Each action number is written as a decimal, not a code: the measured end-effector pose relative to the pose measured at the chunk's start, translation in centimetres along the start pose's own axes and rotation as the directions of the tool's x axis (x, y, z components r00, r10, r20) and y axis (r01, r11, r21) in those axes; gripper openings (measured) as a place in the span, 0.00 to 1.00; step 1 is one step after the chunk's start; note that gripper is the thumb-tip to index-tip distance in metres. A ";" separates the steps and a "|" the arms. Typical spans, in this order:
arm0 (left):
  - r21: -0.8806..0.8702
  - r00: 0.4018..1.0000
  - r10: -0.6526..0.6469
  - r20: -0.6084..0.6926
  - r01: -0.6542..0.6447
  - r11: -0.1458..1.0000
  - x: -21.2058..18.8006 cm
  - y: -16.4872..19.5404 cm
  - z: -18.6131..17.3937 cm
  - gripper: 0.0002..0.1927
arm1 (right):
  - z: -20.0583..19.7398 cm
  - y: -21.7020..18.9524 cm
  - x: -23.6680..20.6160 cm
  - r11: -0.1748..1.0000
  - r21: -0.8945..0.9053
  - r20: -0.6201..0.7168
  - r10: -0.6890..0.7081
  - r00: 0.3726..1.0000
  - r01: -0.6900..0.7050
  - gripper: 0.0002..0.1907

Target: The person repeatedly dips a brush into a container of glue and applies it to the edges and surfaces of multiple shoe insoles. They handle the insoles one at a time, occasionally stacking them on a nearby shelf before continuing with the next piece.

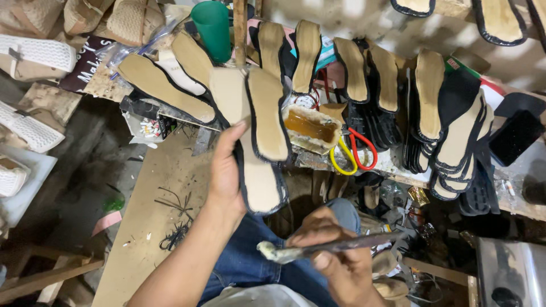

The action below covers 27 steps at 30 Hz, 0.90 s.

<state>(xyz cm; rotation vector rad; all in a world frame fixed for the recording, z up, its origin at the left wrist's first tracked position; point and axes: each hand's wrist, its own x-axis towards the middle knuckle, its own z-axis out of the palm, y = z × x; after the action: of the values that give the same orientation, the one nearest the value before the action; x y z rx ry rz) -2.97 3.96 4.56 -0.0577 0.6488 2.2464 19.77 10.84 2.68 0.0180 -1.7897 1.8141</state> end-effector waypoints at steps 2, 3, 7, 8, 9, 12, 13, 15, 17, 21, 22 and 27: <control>0.015 1.000 -0.013 -0.010 0.013 1.000 1.8 -0.9 -0.2 0.18 | -0.6 0.3 -0.2 0.992 0.116 -0.088 0.054 0.995 -0.044 0.16; 0.022 1.000 -0.020 -0.016 0.020 1.000 2.5 -1.4 -0.3 0.18 | -1.0 0.4 -0.2 0.992 0.121 -0.145 0.063 0.987 -0.046 0.16; 0.148 0.989 0.128 -0.075 -0.116 0.982 3.3 -2.8 -1.1 0.21 | -2.5 1.1 0.1 0.989 0.147 -0.305 0.066 0.950 -0.022 0.15; 0.153 0.991 0.117 -0.058 -0.107 0.982 3.2 -3.0 -1.2 0.20 | -2.9 1.2 0.2 0.987 0.159 -0.328 0.068 0.942 -0.015 0.14; 0.160 0.993 0.104 -0.054 -0.094 0.983 2.8 -3.1 -1.5 0.19 | -3.2 1.1 0.2 0.996 0.090 -0.377 0.059 0.924 -0.027 0.14; 0.163 0.996 0.052 -0.066 -0.041 0.986 -0.3 -2.9 -2.7 0.19 | -4.7 1.1 1.4 0.991 -0.123 -0.501 -0.012 0.866 -0.058 0.15; 0.164 0.997 0.033 -0.063 -0.023 0.986 -1.0 -2.8 -2.9 0.19 | -5.3 1.3 2.3 0.979 -0.195 -0.538 -0.055 0.841 -0.061 0.15; 0.160 0.999 0.034 0.005 -0.035 0.987 -1.7 -2.7 -3.1 0.19 | -6.2 1.8 4.4 0.925 -0.372 -0.470 -0.119 0.874 -0.073 0.15; 0.185 0.999 0.035 -0.027 -0.030 0.982 -3.2 -2.5 -3.5 0.19 | -6.9 2.5 7.3 0.759 -0.646 -0.293 -0.142 0.945 -0.086 0.14; 0.253 0.996 0.089 -0.001 -0.086 0.964 -3.5 -1.7 -3.4 0.20 | -7.1 4.6 14.1 0.445 -0.892 -0.133 -0.085 0.988 -0.081 0.11; 0.259 0.994 0.104 0.021 -0.105 0.960 -3.9 -1.5 -3.5 0.21 | -7.1 5.0 15.5 0.348 -0.934 -0.107 -0.045 0.993 -0.085 0.11; 0.291 0.988 0.155 0.001 -0.148 0.945 -4.5 -0.1 -4.0 0.23 | -7.9 4.9 16.8 0.246 -0.963 -0.119 -0.025 0.993 -0.109 0.16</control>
<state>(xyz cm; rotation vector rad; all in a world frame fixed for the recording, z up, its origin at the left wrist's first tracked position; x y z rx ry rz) -0.43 -0.91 2.18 0.1186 1.0190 2.2738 6.92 24.99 4.23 -0.6225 -2.5299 0.3598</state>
